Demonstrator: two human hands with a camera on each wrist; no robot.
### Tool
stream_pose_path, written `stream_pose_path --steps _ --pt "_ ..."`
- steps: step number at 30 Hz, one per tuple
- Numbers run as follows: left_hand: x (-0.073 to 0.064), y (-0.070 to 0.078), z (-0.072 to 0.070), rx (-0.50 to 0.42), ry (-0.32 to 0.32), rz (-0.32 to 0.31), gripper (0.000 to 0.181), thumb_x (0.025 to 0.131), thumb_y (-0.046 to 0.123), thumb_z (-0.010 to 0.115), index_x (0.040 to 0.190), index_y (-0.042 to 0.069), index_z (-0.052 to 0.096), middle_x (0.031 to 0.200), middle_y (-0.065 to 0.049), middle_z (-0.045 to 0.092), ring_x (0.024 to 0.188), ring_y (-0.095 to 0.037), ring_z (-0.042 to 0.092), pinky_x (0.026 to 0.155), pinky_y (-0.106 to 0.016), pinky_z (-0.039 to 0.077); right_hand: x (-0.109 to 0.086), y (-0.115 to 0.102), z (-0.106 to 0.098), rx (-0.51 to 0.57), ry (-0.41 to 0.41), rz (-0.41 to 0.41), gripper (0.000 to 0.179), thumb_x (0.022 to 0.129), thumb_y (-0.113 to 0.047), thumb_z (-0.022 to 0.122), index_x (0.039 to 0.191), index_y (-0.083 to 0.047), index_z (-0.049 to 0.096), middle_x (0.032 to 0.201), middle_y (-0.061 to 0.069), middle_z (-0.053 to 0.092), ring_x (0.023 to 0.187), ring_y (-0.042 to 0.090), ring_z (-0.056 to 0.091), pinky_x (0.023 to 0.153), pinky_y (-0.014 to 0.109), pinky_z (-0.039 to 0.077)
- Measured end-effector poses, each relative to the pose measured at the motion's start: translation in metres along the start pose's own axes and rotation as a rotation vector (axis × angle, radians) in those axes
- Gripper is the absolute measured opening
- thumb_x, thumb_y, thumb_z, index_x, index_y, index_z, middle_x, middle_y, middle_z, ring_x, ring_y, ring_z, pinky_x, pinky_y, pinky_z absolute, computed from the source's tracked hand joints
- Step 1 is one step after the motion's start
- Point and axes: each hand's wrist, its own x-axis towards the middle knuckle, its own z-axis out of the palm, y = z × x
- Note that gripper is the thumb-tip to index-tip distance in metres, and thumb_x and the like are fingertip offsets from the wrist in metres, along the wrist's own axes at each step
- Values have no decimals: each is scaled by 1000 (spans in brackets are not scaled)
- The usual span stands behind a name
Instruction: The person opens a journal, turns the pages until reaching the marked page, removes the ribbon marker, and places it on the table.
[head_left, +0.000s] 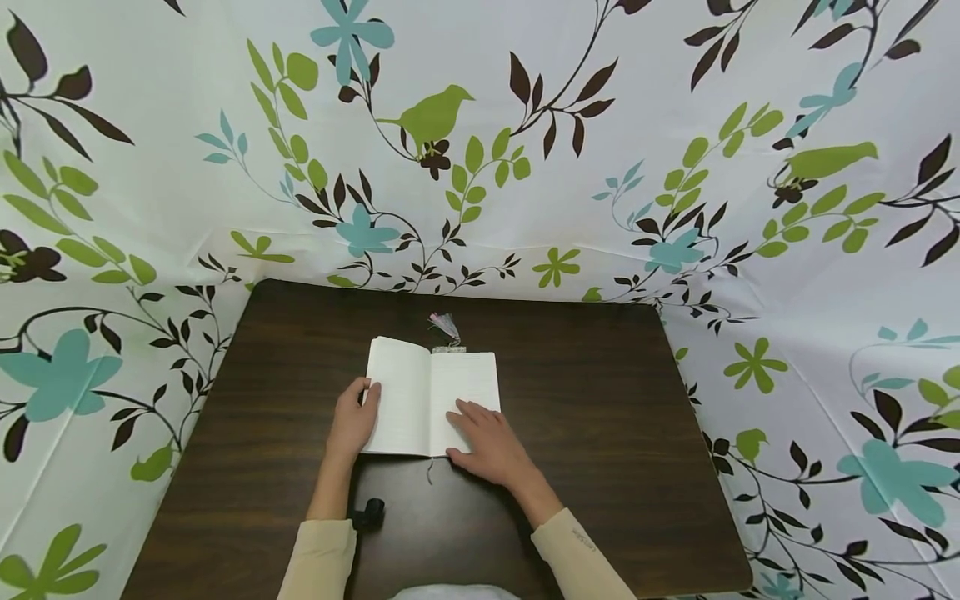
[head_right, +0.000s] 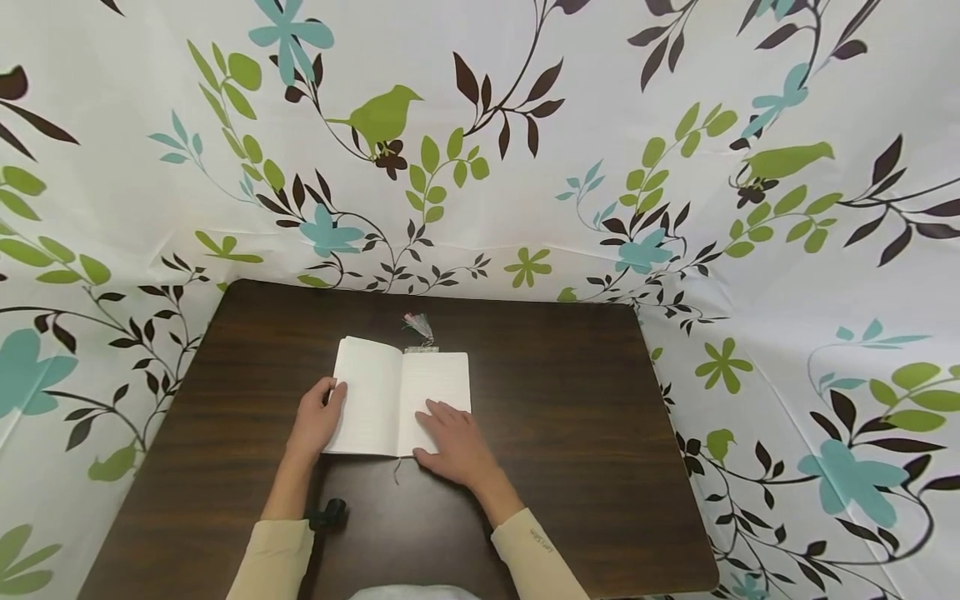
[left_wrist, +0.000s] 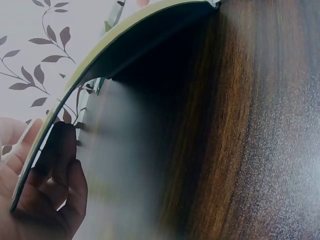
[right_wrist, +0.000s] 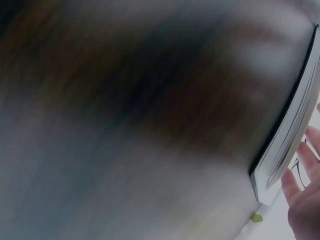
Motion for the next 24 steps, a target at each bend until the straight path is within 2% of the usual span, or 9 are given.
stream_pose_path --steps 4,10,24 --pt "-1 -1 -1 9 7 13 37 116 37 47 121 4 65 97 -15 60 84 -25 56 79 -38 45 -3 3 -3 -23 -13 -10 61 103 -59 64 157 -30 57 170 -3 45 155 21 43 119 57 42" --pt "-2 -3 -3 -5 0 24 38 116 38 46 117 4 64 88 -10 54 77 -24 51 74 -38 43 -4 7 -5 -28 -39 -27 68 100 -62 68 159 -30 54 172 -3 43 156 22 42 121 57 41" --pt "0 -4 -2 -6 10 27 37 116 37 47 112 4 63 84 -8 49 77 -25 48 74 -38 40 -6 7 -9 -12 -83 -37 66 106 -58 61 164 -31 48 176 -3 36 160 23 38 124 58 38"
